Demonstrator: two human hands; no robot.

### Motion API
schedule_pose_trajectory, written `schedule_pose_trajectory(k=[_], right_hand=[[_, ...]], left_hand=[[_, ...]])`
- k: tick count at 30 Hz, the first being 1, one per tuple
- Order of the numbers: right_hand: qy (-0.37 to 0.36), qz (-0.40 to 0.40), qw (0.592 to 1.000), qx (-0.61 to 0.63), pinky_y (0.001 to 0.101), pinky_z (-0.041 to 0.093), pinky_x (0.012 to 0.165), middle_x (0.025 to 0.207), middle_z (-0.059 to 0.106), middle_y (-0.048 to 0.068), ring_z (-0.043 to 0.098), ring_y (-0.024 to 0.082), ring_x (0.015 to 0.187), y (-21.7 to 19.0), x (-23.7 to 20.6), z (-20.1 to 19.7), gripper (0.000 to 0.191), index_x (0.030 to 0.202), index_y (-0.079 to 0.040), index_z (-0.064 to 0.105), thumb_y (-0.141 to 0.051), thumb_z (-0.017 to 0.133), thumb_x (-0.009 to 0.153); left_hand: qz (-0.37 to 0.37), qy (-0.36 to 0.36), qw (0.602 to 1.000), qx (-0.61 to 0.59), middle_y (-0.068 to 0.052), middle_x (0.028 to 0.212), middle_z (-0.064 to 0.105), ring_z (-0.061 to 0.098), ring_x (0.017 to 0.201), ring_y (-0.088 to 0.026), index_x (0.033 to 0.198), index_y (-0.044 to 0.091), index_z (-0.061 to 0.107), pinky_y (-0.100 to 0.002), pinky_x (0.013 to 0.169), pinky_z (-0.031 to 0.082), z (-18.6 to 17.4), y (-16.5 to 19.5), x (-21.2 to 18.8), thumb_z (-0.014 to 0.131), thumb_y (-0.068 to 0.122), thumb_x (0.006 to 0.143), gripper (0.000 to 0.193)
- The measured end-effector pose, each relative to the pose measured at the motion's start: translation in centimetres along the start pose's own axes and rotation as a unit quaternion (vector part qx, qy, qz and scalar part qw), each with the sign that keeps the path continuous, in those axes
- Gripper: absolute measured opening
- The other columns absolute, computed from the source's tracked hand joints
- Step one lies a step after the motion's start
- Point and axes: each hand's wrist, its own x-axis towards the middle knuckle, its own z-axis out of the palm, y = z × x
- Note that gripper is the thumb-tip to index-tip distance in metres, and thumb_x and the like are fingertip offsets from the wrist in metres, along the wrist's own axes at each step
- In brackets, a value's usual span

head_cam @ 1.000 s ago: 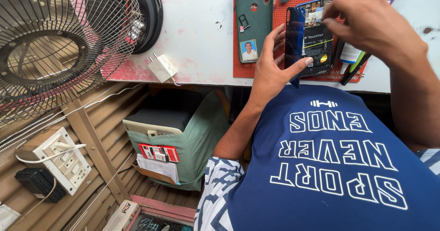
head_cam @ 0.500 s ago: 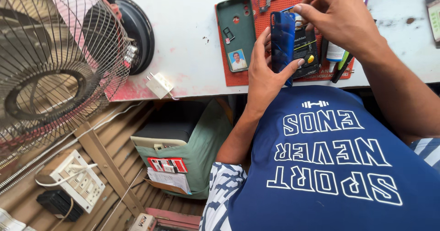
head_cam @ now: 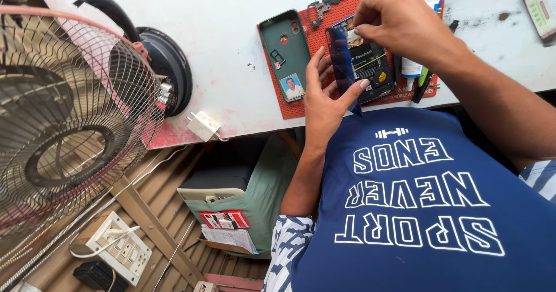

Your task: The person repairs a disassembled smartphone on a red anti-static mat. They pry at the phone's edge with a tool, unscrew internal screws with a screwdriver, lift the battery and back cover aside, and use tweezers to work on small internal components.

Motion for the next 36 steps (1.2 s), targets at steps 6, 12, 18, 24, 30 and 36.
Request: schedule_pose_trajectory(k=[6,12,18,24,30,36], right_hand=[[0.007,-0.016,1.0,0.017,0.0344,0.062,0.078,0.098,0.076,0.017,0.076,0.025,0.09,-0.1,0.1,-0.4,0.019,0.116,0.001,0.073,-0.012,0.067,0.104],[-0.063,0.122,0.988,0.074,0.0348,0.06,0.065,0.092,0.076,0.014,0.076,0.02,0.078,-1.0,0.3,-1.2,0.035,0.121,-0.001,0.069,-0.03,0.051,0.115],[-0.072,0.067,0.995,0.029,0.0363,0.062,0.073,0.092,0.077,0.016,0.077,0.023,0.081,-0.8,0.3,-1.0,0.027,0.116,0.0,0.072,-0.021,0.07,0.1],[-0.023,0.014,1.0,0.01,0.0374,0.06,0.081,0.098,0.076,0.019,0.076,0.028,0.089,0.0,-0.2,-0.2,0.021,0.113,0.003,0.074,-0.011,0.074,0.097],[0.002,-0.01,1.0,-0.024,0.0387,0.06,0.085,0.103,0.075,0.021,0.075,0.03,0.093,-0.4,-0.5,0.5,0.022,0.117,0.004,0.074,-0.007,0.073,0.098],[0.017,-0.013,1.0,0.009,0.0347,0.061,0.086,0.106,0.076,0.018,0.076,0.025,0.095,-1.1,-1.6,1.3,0.018,0.115,0.003,0.075,-0.006,0.075,0.1]], left_hand=[[-0.004,0.001,1.0,-0.018,-0.023,0.147,0.049,0.056,0.136,-0.029,0.159,-0.003,0.03,-0.043,0.111,0.056,0.5,0.0,0.1,0.086,0.016,0.085,0.095],[0.004,-0.002,1.0,0.008,-0.023,0.149,0.049,0.054,0.138,-0.028,0.159,-0.003,0.03,-0.044,0.111,0.055,0.6,-0.1,0.1,0.087,0.018,0.083,0.097],[0.01,0.005,1.0,0.015,-0.023,0.148,0.051,0.057,0.136,-0.028,0.159,-0.003,0.031,-0.043,0.111,0.056,0.7,0.0,0.0,0.088,0.02,0.083,0.097],[0.001,0.023,0.997,0.067,-0.019,0.139,0.053,0.062,0.122,-0.025,0.16,-0.002,0.027,-0.037,0.096,0.061,1.0,0.5,-0.4,0.089,0.03,0.078,0.108],[0.08,0.053,0.955,0.279,-0.022,0.139,0.044,0.054,0.131,-0.037,0.163,0.002,0.022,-0.046,0.109,0.05,1.4,0.4,-1.1,0.091,0.038,0.078,0.115],[0.038,0.027,0.946,0.32,-0.022,0.135,0.042,0.054,0.126,-0.04,0.163,0.006,0.018,-0.047,0.106,0.049,0.8,-0.2,-1.4,0.086,0.048,0.076,0.118]])
